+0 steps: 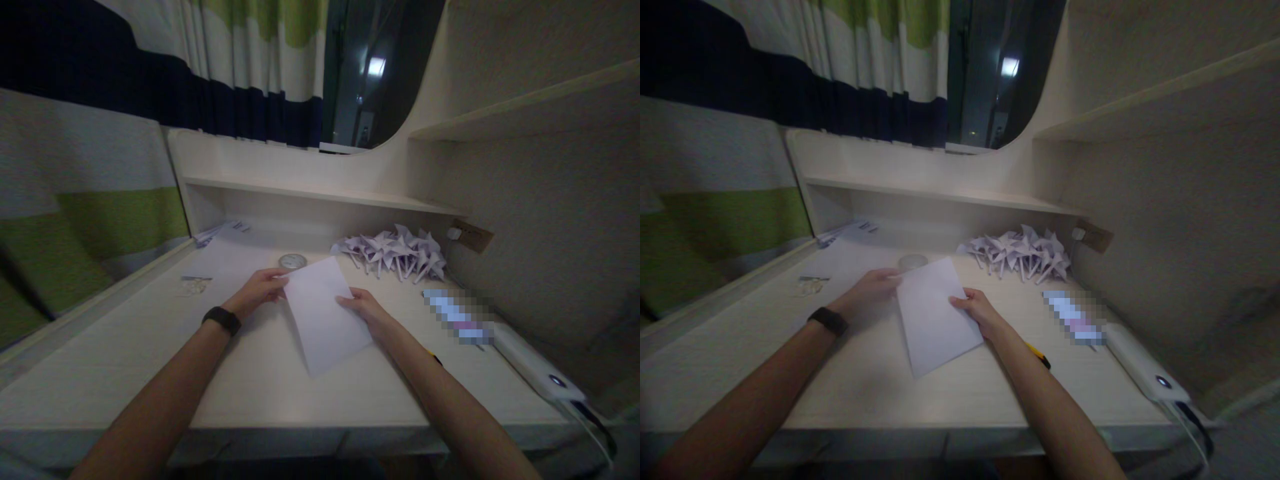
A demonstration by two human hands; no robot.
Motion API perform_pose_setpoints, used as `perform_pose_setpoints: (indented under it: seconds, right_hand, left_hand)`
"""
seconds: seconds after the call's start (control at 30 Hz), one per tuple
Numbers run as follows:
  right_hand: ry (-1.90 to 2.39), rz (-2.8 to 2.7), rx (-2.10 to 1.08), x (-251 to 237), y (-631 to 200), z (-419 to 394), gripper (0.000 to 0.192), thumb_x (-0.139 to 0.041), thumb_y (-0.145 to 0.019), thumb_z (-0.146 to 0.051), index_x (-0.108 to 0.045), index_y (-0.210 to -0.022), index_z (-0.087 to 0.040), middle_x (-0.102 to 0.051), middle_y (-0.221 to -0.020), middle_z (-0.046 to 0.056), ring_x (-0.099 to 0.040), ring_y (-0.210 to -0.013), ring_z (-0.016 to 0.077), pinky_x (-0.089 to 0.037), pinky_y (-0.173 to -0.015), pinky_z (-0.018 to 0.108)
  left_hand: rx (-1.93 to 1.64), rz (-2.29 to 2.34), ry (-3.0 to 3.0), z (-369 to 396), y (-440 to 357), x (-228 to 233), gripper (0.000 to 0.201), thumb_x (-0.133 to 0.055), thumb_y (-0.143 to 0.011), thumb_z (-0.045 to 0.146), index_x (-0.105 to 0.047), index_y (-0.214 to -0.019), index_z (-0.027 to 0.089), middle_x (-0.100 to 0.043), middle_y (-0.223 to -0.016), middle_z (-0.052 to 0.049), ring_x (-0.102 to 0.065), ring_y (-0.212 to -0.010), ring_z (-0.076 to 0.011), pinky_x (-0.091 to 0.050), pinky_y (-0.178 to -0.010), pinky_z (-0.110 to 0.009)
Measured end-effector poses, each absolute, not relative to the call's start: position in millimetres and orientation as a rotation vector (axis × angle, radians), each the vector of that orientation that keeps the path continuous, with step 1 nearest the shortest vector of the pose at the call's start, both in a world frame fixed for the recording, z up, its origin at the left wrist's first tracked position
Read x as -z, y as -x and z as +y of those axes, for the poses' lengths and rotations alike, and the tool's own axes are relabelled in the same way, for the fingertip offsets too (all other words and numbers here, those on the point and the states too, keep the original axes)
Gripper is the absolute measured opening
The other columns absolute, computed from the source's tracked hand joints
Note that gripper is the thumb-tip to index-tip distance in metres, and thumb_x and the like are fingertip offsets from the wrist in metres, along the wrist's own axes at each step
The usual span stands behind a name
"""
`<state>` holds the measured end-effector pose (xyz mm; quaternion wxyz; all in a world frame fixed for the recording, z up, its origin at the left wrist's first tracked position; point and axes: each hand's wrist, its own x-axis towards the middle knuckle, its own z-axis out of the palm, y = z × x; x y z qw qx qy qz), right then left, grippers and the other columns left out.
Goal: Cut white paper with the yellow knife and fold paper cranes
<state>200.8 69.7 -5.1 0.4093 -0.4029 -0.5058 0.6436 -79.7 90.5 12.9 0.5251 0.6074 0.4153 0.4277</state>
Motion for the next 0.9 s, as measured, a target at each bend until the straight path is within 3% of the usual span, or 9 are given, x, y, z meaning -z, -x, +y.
perform_pose_setpoints:
  seconds: [0.47,0.9]
  right_hand:
    - [0.902,-1.273,-1.638,0.1,-202.6,67.5,0.050,-0.082,-0.058,-0.027,-0.068,-0.106,-0.016,-0.074,-0.086,0.005,-0.067,-0.062,0.0176,-0.050,-0.058,0.027]
    - [1.043,-1.360,-1.537,-5.0,-205.7,73.3,0.045,-0.073,-0.054,-0.020,-0.075,-0.099,-0.016,-0.075,-0.081,0.005,-0.063,-0.060,0.0154,-0.045,-0.060,0.027]
  left_hand:
    - [-1.051,0.942,-1.411,91.1,81.6,-13.7,0.033,-0.070,-0.076,0.030,-0.066,-0.102,0.012,-0.067,-0.080,-0.005,-0.058,-0.060,-0.0108,-0.045,-0.056,-0.023]
    - [-1.080,0.934,-1.311,94.9,80.4,-10.0,0.034,-0.070,-0.076,0.032,-0.061,-0.104,0.016,-0.066,-0.086,-0.006,-0.063,-0.069,-0.0145,-0.054,-0.065,-0.029]
